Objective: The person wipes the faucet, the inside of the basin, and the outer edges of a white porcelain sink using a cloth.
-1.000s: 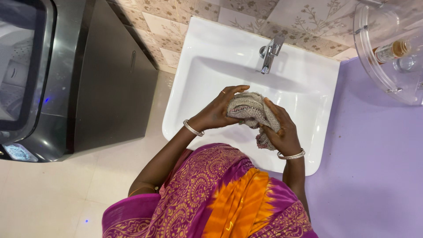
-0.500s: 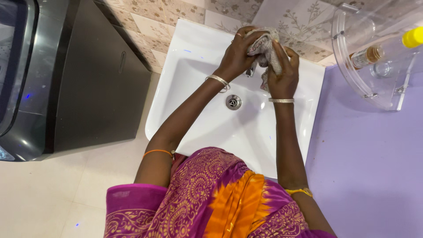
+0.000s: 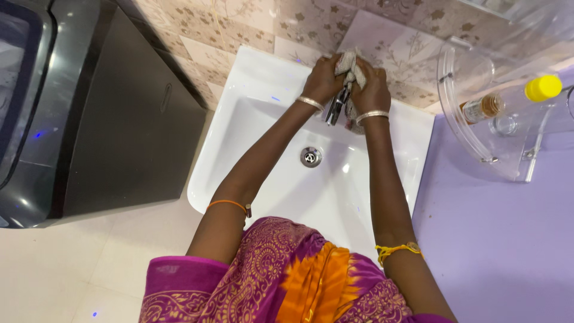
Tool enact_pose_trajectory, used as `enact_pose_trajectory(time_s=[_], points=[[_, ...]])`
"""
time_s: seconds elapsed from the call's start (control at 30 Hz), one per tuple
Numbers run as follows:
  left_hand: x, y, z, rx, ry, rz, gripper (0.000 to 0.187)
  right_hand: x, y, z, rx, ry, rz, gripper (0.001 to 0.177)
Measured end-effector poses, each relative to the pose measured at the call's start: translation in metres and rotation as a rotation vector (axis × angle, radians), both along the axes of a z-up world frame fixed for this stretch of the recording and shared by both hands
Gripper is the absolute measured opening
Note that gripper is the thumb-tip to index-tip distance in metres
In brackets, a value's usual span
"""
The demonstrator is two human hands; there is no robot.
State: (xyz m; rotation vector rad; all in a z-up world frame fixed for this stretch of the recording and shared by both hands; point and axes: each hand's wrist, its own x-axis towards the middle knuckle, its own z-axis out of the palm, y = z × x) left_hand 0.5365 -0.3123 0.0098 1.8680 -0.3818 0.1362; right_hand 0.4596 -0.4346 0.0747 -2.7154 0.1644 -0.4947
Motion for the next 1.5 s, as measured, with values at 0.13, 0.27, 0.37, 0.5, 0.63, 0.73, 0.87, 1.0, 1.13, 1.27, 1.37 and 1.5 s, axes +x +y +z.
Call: enact_pose_trajectory(time_s=[0.13,0.27,0.37,0.5,0.63,0.73,0.87,1.0,1.13,1.27,1.37,1.5], points=[[-0.053,0.017,-0.011,-0.125,-0.088,-0.02,0.055,-0.05,0.021,-0.013,0.118,-0.022,-0.007,0.066],[-0.09,0.042,-0.006,-0.183,0.022,-0.102,0.063,-0.083,0.038,-0.024,0.088,-0.131,0.036,0.067],[-0.071,0.038,-0.001,-0.081,0.035,-0.07,0.053,-0.07,0.027,-0.021,0.073,-0.118,0.042,0.065],[-0.024,0.008,-0.002,0.043,0.002,0.008,0.05,-0.02,0.012,-0.007,0.104,0.049,-0.077,0.06],[-0.006,-0.005,-0.01,0.059,-0.023,0.046,0.052,-0.004,0.004,-0.008,0.096,0.001,-0.064,0.061],[-0.028,0.003,-0.011,-0.003,-0.074,0.033,0.055,-0.025,0.007,-0.02,0.11,-0.118,0.02,0.063],[-0.079,0.034,-0.004,-0.08,-0.046,-0.015,0.056,-0.068,0.017,-0.03,0.147,-0.156,0.113,0.065],[-0.084,0.038,0.004,-0.072,0.032,-0.05,0.055,-0.066,0.021,-0.03,0.164,-0.115,0.071,0.065],[-0.033,0.014,0.001,-0.038,0.011,0.002,0.049,-0.023,0.003,-0.025,0.18,-0.025,-0.014,0.061],[0.001,-0.003,-0.001,0.015,0.115,-0.037,0.042,0.004,-0.017,-0.028,0.167,-0.122,0.095,0.06],[-0.016,0.001,-0.004,-0.049,0.04,-0.002,0.049,-0.007,-0.014,-0.037,0.226,-0.208,0.186,0.063],[-0.069,0.022,-0.009,-0.192,-0.068,-0.023,0.053,-0.058,0.01,-0.041,0.261,-0.202,0.133,0.063]])
